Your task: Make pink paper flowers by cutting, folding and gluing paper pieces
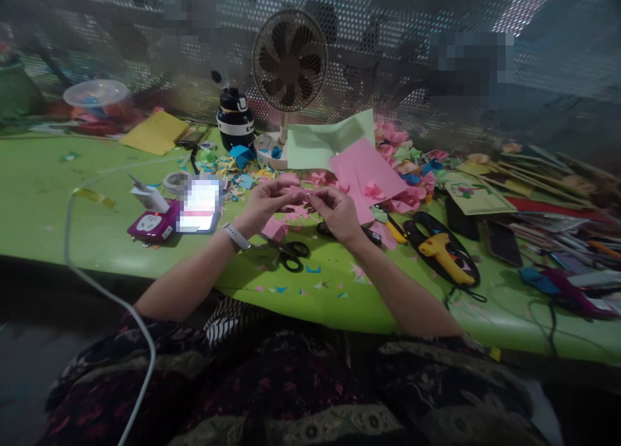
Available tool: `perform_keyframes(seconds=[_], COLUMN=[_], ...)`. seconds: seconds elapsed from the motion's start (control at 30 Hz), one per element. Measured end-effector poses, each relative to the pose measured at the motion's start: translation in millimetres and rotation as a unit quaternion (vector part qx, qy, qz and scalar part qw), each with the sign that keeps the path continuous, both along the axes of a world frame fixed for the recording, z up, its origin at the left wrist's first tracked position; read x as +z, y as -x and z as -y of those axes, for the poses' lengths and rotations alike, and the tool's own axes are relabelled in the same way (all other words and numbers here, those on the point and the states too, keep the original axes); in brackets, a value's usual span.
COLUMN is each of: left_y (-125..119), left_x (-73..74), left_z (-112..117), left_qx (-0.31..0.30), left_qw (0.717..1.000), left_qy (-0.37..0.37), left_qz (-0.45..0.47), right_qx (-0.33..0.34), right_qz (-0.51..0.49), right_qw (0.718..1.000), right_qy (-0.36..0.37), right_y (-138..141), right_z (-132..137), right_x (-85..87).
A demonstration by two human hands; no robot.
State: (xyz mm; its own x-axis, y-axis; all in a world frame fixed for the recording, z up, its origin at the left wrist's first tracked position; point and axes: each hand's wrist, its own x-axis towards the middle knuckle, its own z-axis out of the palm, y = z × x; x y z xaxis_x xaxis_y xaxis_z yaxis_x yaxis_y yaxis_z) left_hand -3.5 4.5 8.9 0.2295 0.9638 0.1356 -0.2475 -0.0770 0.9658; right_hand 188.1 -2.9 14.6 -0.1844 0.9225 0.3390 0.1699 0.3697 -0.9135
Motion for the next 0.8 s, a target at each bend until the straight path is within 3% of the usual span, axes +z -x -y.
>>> perform_keyframes(seconds=[0.43,0.63,0.8], left_y=[-1.7,-2.5,5.5], left_x=[-4.9,-3.9,-1.0], left_z=[-1.6,0.0,-3.4], left_qx=[0.009,0.021,-0.034], left_qw=[0.999,0.998,0.998], left_qy=[-0.045,-0.055,-0.026], left_qz=[0.012,0.007,-0.043], right_qx=[-0.006,0.030,0.028], right_qz=[0.001,0.014,0.057], right_qw=[1.000,0.999,0.998], right_qy=[0.020,0.034,0.015], right_y=[1.3,2.4,-0.4], right_z=[1.3,2.4,-1.4], right_x=[1.0,1.2,-4.4])
